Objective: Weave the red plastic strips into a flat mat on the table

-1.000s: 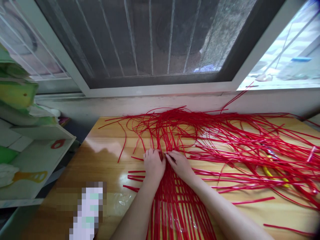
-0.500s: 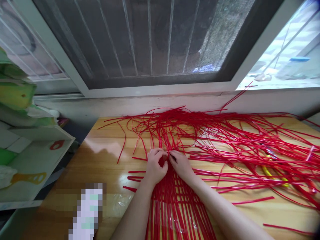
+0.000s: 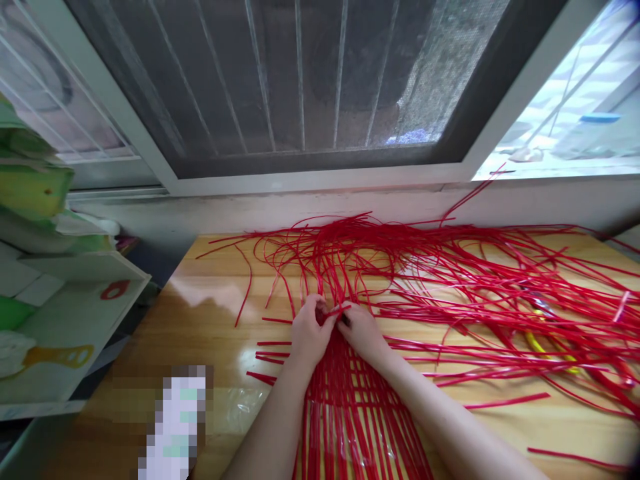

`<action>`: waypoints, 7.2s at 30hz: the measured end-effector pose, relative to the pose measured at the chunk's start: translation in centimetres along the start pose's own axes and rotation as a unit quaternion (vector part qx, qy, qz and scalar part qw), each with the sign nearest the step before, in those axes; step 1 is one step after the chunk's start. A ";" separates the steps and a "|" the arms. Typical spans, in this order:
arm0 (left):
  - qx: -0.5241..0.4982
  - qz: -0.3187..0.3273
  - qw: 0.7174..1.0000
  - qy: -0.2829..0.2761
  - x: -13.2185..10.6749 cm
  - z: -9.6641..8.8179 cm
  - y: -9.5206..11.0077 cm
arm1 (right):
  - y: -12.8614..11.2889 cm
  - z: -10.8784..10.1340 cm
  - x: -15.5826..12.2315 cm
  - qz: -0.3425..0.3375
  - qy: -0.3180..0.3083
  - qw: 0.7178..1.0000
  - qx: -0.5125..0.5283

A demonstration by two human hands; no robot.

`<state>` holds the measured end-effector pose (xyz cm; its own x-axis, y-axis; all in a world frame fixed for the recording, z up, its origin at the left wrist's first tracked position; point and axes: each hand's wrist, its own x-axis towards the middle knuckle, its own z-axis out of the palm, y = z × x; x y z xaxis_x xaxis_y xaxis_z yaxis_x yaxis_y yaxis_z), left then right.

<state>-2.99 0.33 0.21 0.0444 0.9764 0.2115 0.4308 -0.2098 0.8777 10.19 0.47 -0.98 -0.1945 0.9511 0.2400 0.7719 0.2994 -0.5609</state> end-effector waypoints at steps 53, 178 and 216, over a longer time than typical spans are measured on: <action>0.222 0.012 0.974 -0.044 0.7 -0.8 -0.4 | -0.4 -0.1 -0.1 0.005 0.039 0.993 0.112; 0.088 -0.028 0.995 0.022 1.1 -1.8 -0.9 | -2.6 0.8 3.1 0.099 -0.050 0.993 -0.046; 0.020 -0.127 0.973 0.192 0.8 -1.8 -1.0 | -2.9 1.0 2.1 -0.091 0.015 0.996 -0.004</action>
<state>-5.03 1.25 0.30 -0.4046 0.9033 0.1427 0.4195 0.0447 0.9067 6.93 1.67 0.34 -0.3145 0.8780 0.3608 0.7303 0.4666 -0.4989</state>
